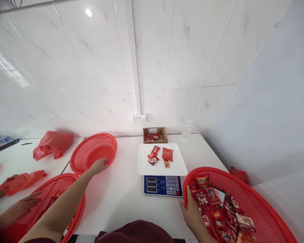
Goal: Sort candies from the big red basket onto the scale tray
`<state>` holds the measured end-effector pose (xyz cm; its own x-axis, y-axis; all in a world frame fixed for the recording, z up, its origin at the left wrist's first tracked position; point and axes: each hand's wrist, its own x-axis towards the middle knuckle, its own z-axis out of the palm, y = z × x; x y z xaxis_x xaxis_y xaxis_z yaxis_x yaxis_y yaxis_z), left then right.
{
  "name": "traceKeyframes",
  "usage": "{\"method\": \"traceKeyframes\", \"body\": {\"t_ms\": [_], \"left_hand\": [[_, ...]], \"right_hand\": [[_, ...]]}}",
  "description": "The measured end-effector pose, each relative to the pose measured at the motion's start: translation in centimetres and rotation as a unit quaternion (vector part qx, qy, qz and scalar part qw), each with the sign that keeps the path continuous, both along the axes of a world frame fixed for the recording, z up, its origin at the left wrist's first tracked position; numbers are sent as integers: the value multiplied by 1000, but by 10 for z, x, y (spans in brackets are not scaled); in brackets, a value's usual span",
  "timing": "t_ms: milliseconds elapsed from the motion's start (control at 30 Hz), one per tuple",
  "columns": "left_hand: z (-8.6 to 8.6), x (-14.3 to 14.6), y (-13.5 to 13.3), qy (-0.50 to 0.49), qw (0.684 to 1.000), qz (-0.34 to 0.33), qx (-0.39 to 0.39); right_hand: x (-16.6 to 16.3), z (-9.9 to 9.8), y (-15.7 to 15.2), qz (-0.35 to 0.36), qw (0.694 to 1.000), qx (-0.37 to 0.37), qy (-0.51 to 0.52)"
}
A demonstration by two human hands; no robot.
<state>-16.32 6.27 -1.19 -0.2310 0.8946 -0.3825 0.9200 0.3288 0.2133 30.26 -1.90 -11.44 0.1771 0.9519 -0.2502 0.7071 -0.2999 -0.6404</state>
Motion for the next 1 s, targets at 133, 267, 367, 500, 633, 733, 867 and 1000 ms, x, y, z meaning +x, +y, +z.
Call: {"method": "traceKeyframes", "body": {"t_ms": [133,267,367,500,633,733,867,1000], "left_hand": [[2,38,-19,-29,997,-71,-33],[6,70,-28,-37,994,-91,-57],[7,104,-22,-62,991,-114,28],[-11,167,8,-155,956,-205,140],[-39,228,55,-145,965,-161,149],[-53,264,85,-133,976,-119,123],[-62,307,104,-121,981,-110,107],[-69,333,105,-72,978,-158,119]], "right_hand": [[-1,5,0,-8,1000,-19,7],[0,4,0,-12,999,-25,27],[1,1,-1,-8,999,-21,34],[2,-3,-2,-9,999,-18,30],[3,-8,-3,-3,999,-6,38],[4,-13,-4,7,1000,-5,29],[7,-20,-5,14,1000,0,13],[9,-26,-6,12,1000,-4,27]]}}
